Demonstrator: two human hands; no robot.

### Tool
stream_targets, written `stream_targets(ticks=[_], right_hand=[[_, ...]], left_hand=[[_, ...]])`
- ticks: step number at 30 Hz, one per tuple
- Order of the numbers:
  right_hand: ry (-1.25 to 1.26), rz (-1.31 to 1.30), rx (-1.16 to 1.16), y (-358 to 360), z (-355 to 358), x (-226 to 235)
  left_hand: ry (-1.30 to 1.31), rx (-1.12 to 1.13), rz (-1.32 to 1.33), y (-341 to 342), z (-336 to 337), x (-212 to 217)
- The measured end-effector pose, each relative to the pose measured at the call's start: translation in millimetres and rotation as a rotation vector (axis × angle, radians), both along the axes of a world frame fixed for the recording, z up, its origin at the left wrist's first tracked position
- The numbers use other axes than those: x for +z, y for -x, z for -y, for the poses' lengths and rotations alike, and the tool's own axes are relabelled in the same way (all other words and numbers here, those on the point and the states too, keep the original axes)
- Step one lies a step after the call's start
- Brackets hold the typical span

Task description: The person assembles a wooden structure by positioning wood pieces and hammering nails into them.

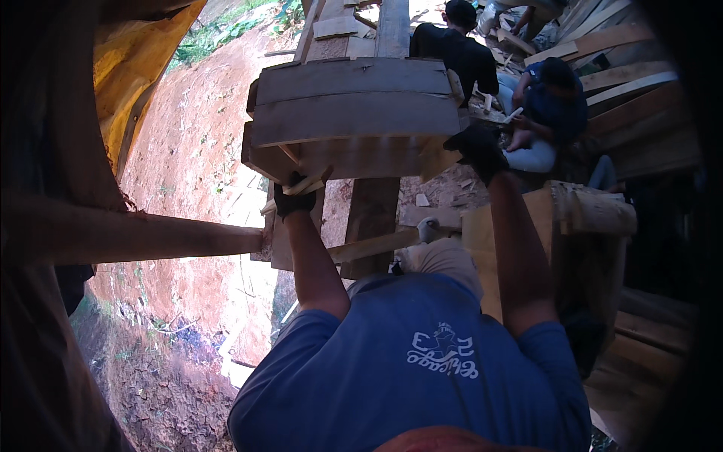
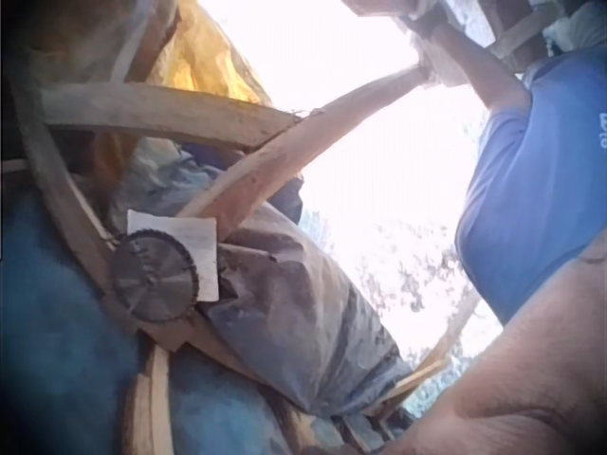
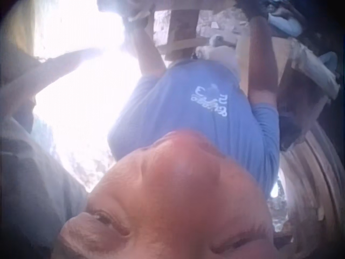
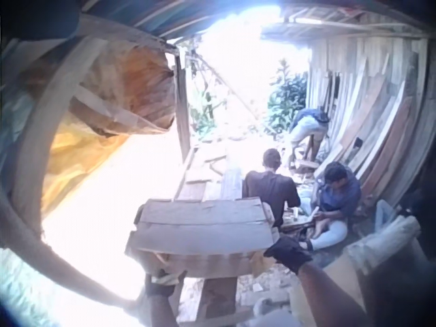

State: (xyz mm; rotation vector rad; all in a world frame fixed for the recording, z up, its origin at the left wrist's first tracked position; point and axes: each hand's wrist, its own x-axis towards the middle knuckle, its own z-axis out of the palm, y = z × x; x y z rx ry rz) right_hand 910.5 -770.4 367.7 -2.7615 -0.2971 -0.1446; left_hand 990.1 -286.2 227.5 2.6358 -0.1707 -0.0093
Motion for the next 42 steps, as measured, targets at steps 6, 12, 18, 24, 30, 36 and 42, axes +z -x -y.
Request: stream_targets(ticks=[6,12,18,24,30,36,42], right_hand=[[-0.226,-0.009,-0.136,-2.4,-31.1,26.4],[-0.456,-0.169,-0.375,-7.1,-18.0,4.3],[-0.481,-0.085,-0.249,-15.4,-30.1,0.2],[-0.521,-0.110,-0.350,-15.0,-25.2,-3.0],[-0.150,0.067,-0.155,-4.4,-31.9,17.7],[-0.168,0.023,-0.194,-9.4,-25.6,9.0],[-0.011,0.120,-0.112,-11.7,-20.1,-4.6]], left_hand=[[0.494,0.152,0.003,-8.8,-27.2,-73.3],[0.552,0.036,-0.081,-14.4,-13.5,-75.6],[1.813,0.225,-0.343,-1.9,-34.9,-80.5],[1.990,0.644,-0.630,92.2,24.6,-22.2],[1.581,0.603,-0.769,139.5,11.7,7.3],[1.773,0.324,-0.830,155.6,32.9,-38.2],[1.238,0.141,-0.535,124.5,92.2,46.7]])
